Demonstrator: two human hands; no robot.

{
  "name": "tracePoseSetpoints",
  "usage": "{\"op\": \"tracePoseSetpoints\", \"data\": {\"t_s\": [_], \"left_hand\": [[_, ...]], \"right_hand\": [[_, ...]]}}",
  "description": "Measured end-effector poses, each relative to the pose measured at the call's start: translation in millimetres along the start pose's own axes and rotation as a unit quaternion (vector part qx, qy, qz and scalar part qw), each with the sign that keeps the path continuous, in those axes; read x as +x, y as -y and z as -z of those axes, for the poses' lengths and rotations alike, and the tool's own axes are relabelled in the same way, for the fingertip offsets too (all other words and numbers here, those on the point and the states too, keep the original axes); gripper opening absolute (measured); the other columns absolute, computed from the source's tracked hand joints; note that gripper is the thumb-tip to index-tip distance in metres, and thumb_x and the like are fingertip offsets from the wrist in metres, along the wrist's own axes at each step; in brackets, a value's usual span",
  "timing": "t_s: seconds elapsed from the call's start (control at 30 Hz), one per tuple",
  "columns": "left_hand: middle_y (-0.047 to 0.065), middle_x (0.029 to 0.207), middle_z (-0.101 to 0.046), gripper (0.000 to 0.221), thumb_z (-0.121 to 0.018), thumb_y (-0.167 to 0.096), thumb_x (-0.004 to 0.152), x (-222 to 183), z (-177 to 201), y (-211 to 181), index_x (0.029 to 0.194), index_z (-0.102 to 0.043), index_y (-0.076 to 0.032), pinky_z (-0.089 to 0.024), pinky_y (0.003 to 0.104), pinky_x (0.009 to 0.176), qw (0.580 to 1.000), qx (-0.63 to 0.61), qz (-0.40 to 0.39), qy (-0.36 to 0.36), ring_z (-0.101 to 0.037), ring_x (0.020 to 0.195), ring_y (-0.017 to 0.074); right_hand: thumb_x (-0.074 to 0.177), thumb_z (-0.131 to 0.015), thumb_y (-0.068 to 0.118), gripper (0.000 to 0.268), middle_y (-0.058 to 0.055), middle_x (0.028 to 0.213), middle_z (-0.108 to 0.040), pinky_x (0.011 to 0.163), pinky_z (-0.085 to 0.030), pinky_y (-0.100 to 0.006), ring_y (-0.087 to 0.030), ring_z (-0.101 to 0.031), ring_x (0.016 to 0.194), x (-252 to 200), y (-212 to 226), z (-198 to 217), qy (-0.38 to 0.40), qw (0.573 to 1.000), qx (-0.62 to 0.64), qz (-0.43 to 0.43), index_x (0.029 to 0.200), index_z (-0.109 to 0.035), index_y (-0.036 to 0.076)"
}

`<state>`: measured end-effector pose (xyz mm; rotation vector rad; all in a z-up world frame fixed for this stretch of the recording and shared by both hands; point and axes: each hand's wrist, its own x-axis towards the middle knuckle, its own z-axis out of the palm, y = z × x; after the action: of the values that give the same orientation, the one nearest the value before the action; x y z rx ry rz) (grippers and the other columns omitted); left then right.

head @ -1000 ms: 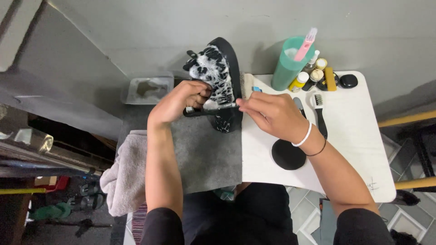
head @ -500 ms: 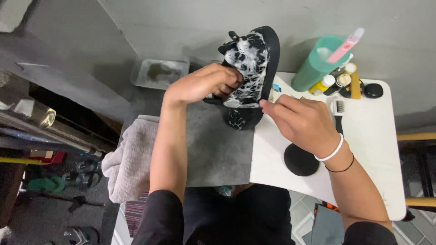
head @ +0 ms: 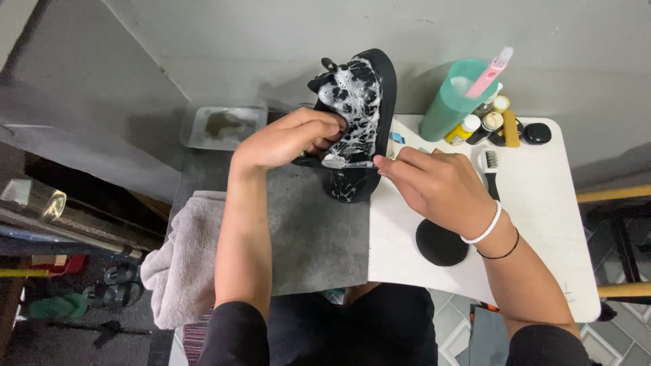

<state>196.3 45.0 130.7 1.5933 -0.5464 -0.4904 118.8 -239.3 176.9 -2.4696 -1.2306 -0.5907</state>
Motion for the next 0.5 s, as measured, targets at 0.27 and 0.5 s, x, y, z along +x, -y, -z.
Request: {"op": "tracePoseSetpoints", "data": {"t_s": [0.27,0.5], "left_hand": [[0.0,0.074,-0.039,0.028,-0.047,-0.017,0.101,-2,-9,-13,0.09,-0.069,-0.005,-0.043,0.024,0.06,1.0,-0.018,-0.006,0.015,-0.038,0.065,0.0108],[-0.001,0.073,-0.034,0.03,-0.044,-0.015,0.103,-1,-13,-17,0.086,-0.068,-0.006,-0.035,0.023,0.057,0.999,-0.012,-0.022,0.026,-0.032,0.064,0.0107]], "right_hand": [[0.103,-0.064,0.012,0.014,-0.002,0.074,-0.062,0.046,-0.047,-0.027,-0.017,-0.057,0.046,-1,-6,-1,-0.019,1.0,0.003,0.013,0.092,-0.071,0.015],[0.104,-0.065,0.012,0.016,-0.002,0.074,-0.061,0.048,-0.046,-0.026,-0.016,-0.055,0.046,-2,-9,-6,-0.029,0.999,-0.007,0.017,0.09,-0.071,0.015]]}}
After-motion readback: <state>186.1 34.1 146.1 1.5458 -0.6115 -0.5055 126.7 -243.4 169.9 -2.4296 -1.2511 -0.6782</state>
